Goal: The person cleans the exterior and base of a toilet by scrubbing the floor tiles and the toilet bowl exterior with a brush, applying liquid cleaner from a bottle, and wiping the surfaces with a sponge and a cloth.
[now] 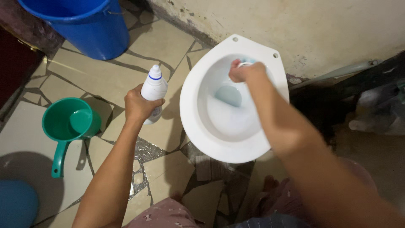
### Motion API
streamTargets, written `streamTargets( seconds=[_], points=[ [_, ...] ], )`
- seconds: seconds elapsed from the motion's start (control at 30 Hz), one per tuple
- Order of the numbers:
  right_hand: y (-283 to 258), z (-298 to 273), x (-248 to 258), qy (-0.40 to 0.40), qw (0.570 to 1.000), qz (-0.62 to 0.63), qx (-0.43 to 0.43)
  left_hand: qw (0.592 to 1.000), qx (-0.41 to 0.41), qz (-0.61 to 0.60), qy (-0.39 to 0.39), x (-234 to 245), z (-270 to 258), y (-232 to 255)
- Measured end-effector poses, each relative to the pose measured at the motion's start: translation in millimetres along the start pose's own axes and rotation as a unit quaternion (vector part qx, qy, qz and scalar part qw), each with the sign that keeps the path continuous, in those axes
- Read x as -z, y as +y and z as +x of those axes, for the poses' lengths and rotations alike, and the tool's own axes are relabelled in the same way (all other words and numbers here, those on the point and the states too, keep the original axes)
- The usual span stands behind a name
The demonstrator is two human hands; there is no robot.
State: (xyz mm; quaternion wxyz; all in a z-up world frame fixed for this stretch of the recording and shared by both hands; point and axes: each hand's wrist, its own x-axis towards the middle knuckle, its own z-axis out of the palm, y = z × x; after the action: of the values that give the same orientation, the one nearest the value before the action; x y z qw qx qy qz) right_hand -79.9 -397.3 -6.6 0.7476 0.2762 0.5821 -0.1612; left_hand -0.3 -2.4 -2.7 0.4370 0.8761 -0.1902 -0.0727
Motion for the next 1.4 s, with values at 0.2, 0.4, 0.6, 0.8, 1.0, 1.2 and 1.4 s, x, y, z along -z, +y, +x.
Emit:
streamTargets(
  seconds=[0.2,0.4,0.6,0.8,1.0,1.2,1.4],
  points=[
    [25.7,11.1,-13.0,-0.21,0.968,-0.089,0.108,0.999,0.04,-0.009,0.001,6.4,-2.3,-2.9],
    [10.8,46.9,16.9,-0.13,0.984,0.004,0.122,0.999,0.035,-0.007,0.016,16.9,-8.1,2.3],
    [-28.5,53.6,-10.5,-0.23,0.971,-0.06,-0.029,1.0,0.022,0.012,0.014,21.6,-11.3,-10.3],
    [4.7,90.9,9.2,-0.194,0.942,-0.214,0.172,0.999,0.012,0.029,0.018,26.1,-11.0,-7.3],
    [-60.6,67.8,-25.2,-0.178,0.973,-0.102,-0.106,1.0,0.017,0.016,0.02,26.3,-12.5,-12.5],
    [1.4,139.8,25.7,-0.194,0.913,-0.328,0.143,1.0,0.006,0.011,0.015,22.3,-13.7,-5.6],
    [12.3,65.0,89.4,-0.122,0.7,-0.687,0.151,1.0,-0.01,0.002,0.012,11.9,-5.7,-2.1]
  ],
)
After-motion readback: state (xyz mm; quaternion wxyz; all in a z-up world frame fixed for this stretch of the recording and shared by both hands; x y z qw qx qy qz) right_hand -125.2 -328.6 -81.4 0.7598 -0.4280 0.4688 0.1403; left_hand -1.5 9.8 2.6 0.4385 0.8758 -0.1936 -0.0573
